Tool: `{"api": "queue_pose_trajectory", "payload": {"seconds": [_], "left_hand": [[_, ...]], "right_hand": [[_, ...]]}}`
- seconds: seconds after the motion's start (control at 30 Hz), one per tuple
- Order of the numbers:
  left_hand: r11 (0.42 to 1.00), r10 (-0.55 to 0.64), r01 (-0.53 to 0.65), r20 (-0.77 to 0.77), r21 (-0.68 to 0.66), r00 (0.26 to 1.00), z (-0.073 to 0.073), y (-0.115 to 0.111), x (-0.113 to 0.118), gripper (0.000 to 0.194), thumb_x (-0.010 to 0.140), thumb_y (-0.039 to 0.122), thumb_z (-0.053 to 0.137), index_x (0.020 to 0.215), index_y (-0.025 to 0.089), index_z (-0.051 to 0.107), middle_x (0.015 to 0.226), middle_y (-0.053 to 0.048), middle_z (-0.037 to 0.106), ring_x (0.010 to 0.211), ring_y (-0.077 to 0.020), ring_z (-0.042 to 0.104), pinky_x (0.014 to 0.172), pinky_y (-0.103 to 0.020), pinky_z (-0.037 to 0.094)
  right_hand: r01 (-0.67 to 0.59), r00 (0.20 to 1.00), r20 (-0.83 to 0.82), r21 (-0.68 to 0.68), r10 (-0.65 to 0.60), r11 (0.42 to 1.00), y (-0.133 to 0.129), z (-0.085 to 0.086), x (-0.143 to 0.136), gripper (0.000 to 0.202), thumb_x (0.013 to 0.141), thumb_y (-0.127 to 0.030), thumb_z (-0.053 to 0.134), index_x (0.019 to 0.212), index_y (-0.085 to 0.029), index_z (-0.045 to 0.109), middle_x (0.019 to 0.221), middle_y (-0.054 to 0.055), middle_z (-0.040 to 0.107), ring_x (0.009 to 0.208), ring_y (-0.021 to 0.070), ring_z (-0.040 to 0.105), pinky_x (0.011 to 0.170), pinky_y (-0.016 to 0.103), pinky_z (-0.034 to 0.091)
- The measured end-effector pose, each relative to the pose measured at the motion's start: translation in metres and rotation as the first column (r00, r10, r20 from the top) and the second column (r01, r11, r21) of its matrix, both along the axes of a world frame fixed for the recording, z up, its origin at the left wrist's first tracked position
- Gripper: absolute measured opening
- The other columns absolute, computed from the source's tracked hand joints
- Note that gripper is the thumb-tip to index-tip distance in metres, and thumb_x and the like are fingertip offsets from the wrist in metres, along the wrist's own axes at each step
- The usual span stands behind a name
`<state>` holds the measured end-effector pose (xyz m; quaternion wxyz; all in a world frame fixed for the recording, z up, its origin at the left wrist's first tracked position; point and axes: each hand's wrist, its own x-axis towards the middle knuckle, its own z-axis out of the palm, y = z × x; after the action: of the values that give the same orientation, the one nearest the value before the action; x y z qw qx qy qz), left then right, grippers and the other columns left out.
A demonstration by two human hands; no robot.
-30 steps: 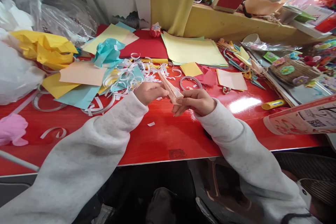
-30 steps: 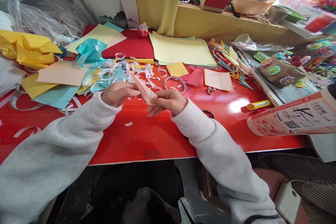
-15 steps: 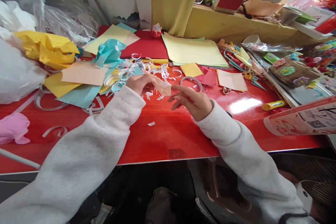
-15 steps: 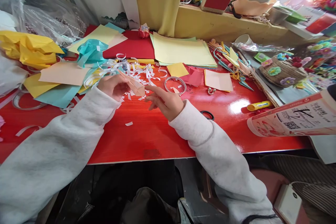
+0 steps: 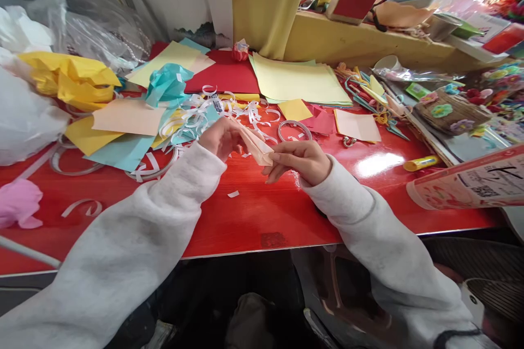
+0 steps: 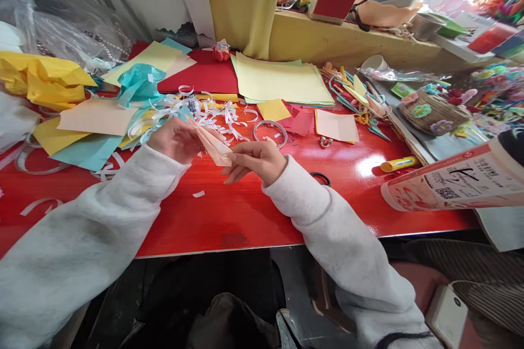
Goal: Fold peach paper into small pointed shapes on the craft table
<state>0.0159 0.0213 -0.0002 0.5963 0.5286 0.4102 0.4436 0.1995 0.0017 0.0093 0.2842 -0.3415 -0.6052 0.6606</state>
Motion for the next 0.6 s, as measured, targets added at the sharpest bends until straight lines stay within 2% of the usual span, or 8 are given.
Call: {"api": "queue_pose_trajectory", "payload": {"seconds": [0.07, 0.13, 0.17, 0.2, 0.27, 0.33, 0.43, 0.6], "left_hand": [[1.000, 0.014, -0.014, -0.045, 0.002, 0.999, 0.005, 0.000, -0.003, 0.045, 0.075, 0.035, 0.020, 0.062, 0.012, 0.056, 0.065, -0.008, 0.057, 0.051, -0.0117, 0.048, 0.046, -0.027, 0.036], [0.957, 0.252, -0.221, -0.165, 0.187, 0.953, 0.008, -0.002, -0.006, 0.042, 0.077, 0.038, 0.023, 0.074, 0.012, 0.057, 0.075, -0.009, 0.057, 0.054, -0.0118, 0.048, 0.048, -0.029, 0.037], [0.869, 0.424, -0.326, -0.220, 0.371, 0.879, 0.008, -0.005, -0.006, 0.036, 0.076, 0.039, 0.031, 0.080, 0.013, 0.056, 0.080, -0.009, 0.057, 0.059, -0.0128, 0.049, 0.051, -0.030, 0.039], [0.731, 0.576, -0.360, -0.241, 0.580, 0.781, 0.007, -0.008, -0.006, 0.032, 0.074, 0.039, 0.041, 0.087, 0.014, 0.055, 0.086, -0.009, 0.056, 0.066, -0.0147, 0.050, 0.057, -0.031, 0.040], [0.408, 0.764, -0.220, -0.200, 0.886, 0.613, 0.004, -0.016, -0.003, 0.030, 0.071, 0.036, 0.053, 0.094, 0.017, 0.052, 0.094, -0.008, 0.054, 0.083, -0.0186, 0.049, 0.070, -0.035, 0.039], [0.231, 0.810, 0.018, -0.202, 0.973, 0.551, 0.000, -0.023, 0.002, 0.021, 0.073, 0.031, 0.054, 0.092, 0.021, 0.053, 0.091, -0.004, 0.057, 0.087, -0.0196, 0.047, 0.076, -0.038, 0.035], [0.180, 0.804, 0.218, -0.271, 0.959, 0.529, -0.007, -0.027, 0.010, 0.009, 0.076, 0.026, 0.051, 0.083, 0.025, 0.056, 0.080, 0.000, 0.061, 0.083, -0.0193, 0.048, 0.070, -0.037, 0.031], [0.155, 0.841, 0.304, -0.287, 0.940, 0.459, -0.010, -0.026, 0.014, 0.012, 0.077, 0.025, 0.050, 0.081, 0.024, 0.061, 0.077, 0.000, 0.062, 0.077, -0.0175, 0.051, 0.066, -0.034, 0.032]], "right_hand": [[0.035, 0.999, 0.018, 0.014, -0.035, 0.999, 0.000, -0.002, 0.000, 0.022, 0.068, -0.031, 0.058, 0.075, -0.010, 0.057, 0.062, 0.005, 0.065, 0.053, 0.0147, 0.063, 0.052, 0.026, 0.053], [0.101, 0.994, 0.039, 0.073, -0.104, 0.992, 0.000, -0.005, -0.001, 0.022, 0.068, -0.031, 0.058, 0.074, -0.010, 0.057, 0.061, 0.004, 0.064, 0.053, 0.0140, 0.062, 0.054, 0.027, 0.054], [0.137, 0.988, 0.050, 0.118, -0.143, 0.984, 0.000, -0.007, -0.002, 0.021, 0.068, -0.031, 0.058, 0.074, -0.011, 0.057, 0.061, 0.004, 0.064, 0.053, 0.0136, 0.062, 0.055, 0.027, 0.054], [0.165, 0.982, 0.061, 0.162, -0.177, 0.973, 0.000, -0.009, -0.003, 0.021, 0.069, -0.031, 0.057, 0.074, -0.011, 0.057, 0.062, 0.003, 0.063, 0.054, 0.0133, 0.062, 0.056, 0.027, 0.054], [0.194, 0.973, 0.080, 0.237, -0.219, 0.952, -0.001, -0.011, -0.004, 0.021, 0.070, -0.032, 0.055, 0.075, -0.011, 0.057, 0.062, 0.003, 0.063, 0.055, 0.0127, 0.062, 0.058, 0.028, 0.055], [0.198, 0.966, 0.103, 0.297, -0.238, 0.934, -0.002, -0.012, -0.004, 0.022, 0.072, -0.033, 0.054, 0.075, -0.012, 0.057, 0.064, 0.003, 0.063, 0.056, 0.0124, 0.062, 0.059, 0.027, 0.055], [0.193, 0.949, 0.153, 0.415, -0.277, 0.889, -0.004, -0.009, -0.003, 0.022, 0.073, -0.034, 0.051, 0.075, -0.013, 0.057, 0.066, 0.004, 0.064, 0.058, 0.0124, 0.063, 0.059, 0.026, 0.054], [0.105, 0.927, 0.227, 0.608, -0.299, 0.787, -0.006, -0.008, -0.002, 0.019, 0.076, -0.030, 0.048, 0.077, -0.014, 0.058, 0.071, 0.004, 0.065, 0.060, 0.0121, 0.064, 0.058, 0.022, 0.053]]}}
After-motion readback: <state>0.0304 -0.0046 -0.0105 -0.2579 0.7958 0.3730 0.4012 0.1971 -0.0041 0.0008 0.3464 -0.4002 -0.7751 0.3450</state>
